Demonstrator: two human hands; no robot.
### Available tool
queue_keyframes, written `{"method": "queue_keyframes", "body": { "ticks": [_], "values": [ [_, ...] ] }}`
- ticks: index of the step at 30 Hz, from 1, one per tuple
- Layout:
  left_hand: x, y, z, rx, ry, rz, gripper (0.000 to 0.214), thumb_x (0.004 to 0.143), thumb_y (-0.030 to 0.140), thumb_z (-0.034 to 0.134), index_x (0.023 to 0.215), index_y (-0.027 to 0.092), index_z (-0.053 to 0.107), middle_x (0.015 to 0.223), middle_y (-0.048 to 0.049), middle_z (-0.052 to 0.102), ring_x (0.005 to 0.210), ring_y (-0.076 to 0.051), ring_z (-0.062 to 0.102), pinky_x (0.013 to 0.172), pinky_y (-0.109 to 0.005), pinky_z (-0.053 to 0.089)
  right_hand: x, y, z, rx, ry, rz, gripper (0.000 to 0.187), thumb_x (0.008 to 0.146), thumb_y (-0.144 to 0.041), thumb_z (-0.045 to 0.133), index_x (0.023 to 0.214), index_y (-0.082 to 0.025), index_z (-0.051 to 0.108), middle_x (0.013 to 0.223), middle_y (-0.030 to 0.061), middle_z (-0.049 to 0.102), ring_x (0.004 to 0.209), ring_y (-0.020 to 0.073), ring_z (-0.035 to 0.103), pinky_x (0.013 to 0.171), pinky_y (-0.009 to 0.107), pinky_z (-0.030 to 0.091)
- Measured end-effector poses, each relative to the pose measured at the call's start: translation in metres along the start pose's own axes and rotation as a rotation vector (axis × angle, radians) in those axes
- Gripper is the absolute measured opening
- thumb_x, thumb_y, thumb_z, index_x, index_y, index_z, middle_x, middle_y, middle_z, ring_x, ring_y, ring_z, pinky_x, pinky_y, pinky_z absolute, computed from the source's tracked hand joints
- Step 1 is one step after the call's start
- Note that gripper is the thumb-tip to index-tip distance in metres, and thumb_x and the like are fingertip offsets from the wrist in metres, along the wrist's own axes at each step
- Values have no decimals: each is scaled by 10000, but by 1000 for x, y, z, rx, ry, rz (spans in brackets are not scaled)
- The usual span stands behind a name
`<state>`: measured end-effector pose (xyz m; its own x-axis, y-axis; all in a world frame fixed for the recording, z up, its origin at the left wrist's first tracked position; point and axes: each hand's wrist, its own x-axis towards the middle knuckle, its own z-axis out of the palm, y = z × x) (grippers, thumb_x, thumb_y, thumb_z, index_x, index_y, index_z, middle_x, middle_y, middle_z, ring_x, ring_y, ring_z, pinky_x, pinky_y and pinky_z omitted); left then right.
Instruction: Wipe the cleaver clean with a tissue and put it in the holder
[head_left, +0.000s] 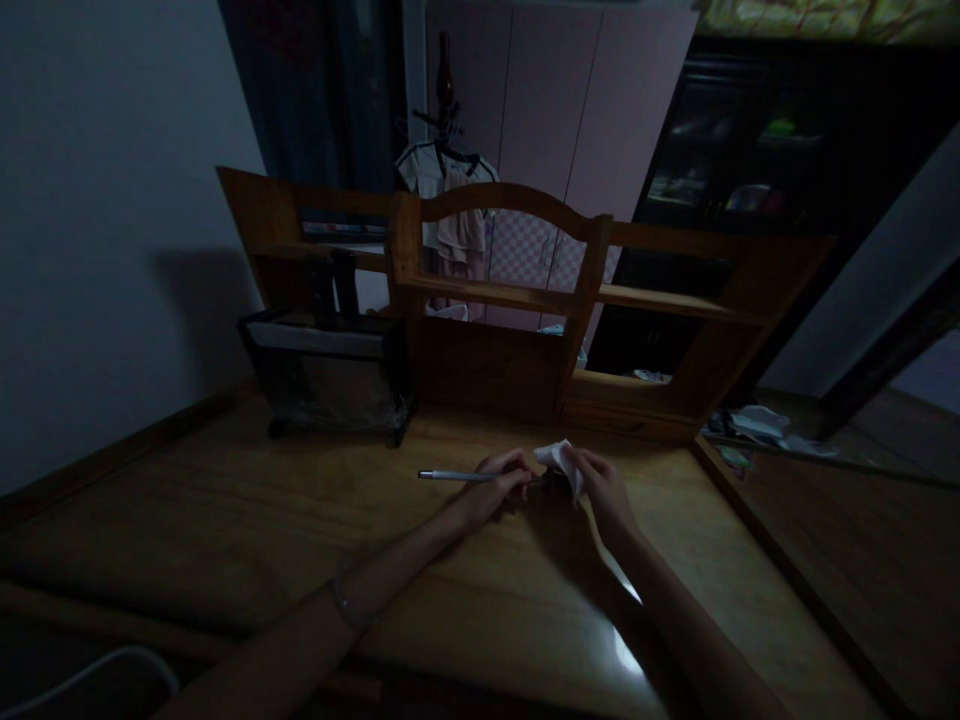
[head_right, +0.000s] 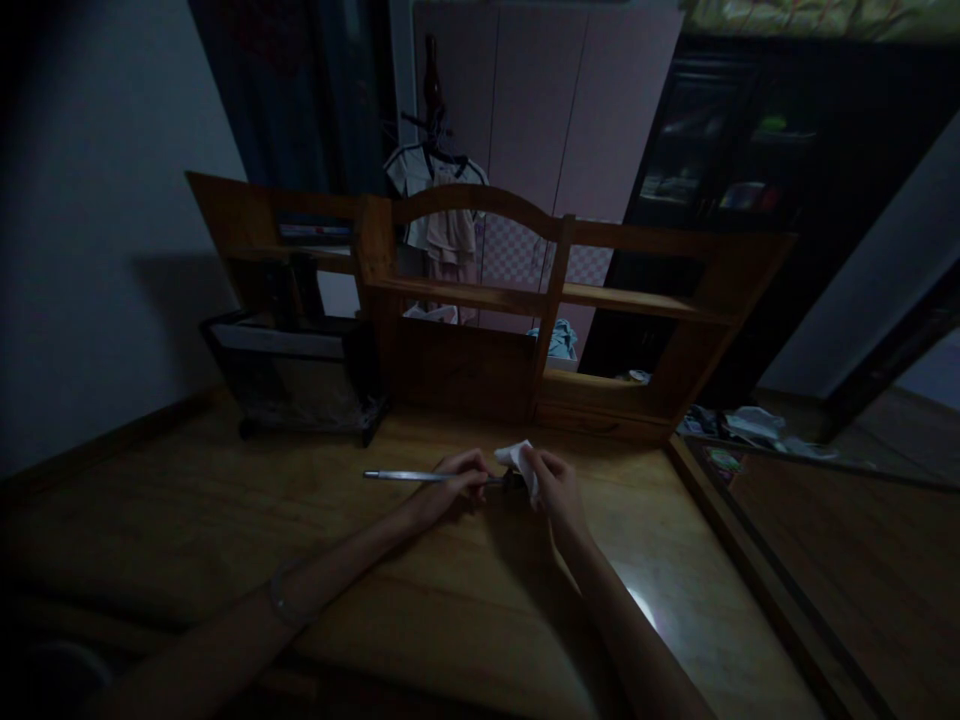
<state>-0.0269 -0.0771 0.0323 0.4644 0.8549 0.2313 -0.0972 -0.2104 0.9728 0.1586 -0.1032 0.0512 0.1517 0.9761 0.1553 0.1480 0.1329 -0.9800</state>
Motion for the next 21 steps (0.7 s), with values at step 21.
{"method": "queue_keyframes", "body": {
  "ticks": [21],
  "values": [
    [12, -19, -20, -361, 100, -258, 119, 684, 259, 534, 725, 150, 559, 572, 8, 554, 484, -109, 528, 477, -211, 412, 5, 7, -7, -480, -134, -325, 403, 839, -533, 484, 736, -185, 659, 641, 34, 629, 595, 198, 545, 567, 262, 353]
  ]
}}
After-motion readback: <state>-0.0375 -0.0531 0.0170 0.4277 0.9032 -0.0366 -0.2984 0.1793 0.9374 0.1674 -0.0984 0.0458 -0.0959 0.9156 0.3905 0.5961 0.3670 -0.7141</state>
